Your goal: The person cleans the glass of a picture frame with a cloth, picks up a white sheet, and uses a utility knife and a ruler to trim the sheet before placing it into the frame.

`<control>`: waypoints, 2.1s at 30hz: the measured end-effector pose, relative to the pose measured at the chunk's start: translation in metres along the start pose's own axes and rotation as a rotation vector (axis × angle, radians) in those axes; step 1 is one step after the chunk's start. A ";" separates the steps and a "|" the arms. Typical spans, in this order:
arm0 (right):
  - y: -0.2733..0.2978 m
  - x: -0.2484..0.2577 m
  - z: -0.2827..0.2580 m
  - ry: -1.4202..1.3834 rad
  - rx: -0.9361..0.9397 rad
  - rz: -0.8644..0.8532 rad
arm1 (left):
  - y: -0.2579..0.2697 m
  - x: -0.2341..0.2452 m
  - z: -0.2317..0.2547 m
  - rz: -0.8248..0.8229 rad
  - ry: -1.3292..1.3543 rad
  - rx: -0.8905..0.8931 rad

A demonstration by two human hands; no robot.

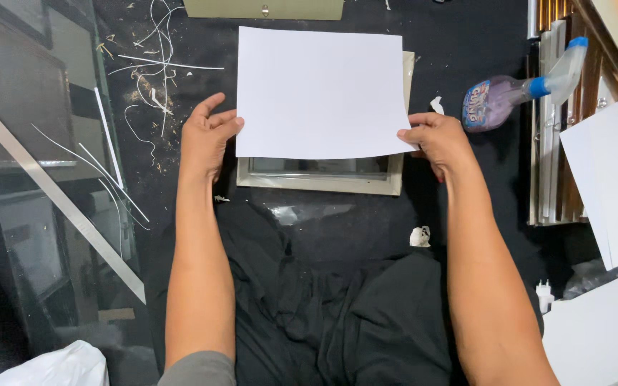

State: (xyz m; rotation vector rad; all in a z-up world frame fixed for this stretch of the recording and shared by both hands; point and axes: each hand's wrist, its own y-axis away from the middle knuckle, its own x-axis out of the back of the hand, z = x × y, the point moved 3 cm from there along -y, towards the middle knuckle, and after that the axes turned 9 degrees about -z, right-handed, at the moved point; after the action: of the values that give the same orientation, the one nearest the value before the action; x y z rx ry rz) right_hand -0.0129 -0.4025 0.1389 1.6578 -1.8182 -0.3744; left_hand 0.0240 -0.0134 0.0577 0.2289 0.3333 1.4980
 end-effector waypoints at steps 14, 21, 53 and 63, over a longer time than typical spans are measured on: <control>-0.099 0.009 0.103 -0.176 0.172 0.150 | -0.051 -0.004 -0.031 0.183 -0.339 -0.173; -0.116 0.005 0.127 -0.060 0.172 0.188 | -0.054 -0.007 -0.042 0.236 -0.368 -0.162; -0.103 -0.003 0.122 -0.140 0.169 0.208 | -0.052 -0.012 -0.042 0.229 -0.254 -0.245; -0.095 0.003 0.105 -0.110 0.139 0.233 | -0.049 -0.013 -0.032 0.147 -0.348 -0.193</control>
State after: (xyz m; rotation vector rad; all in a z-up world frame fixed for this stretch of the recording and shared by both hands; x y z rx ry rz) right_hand -0.0044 -0.4429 0.0038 1.5185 -2.1355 -0.2468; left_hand 0.0580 -0.0309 0.0118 0.3589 -0.1089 1.5901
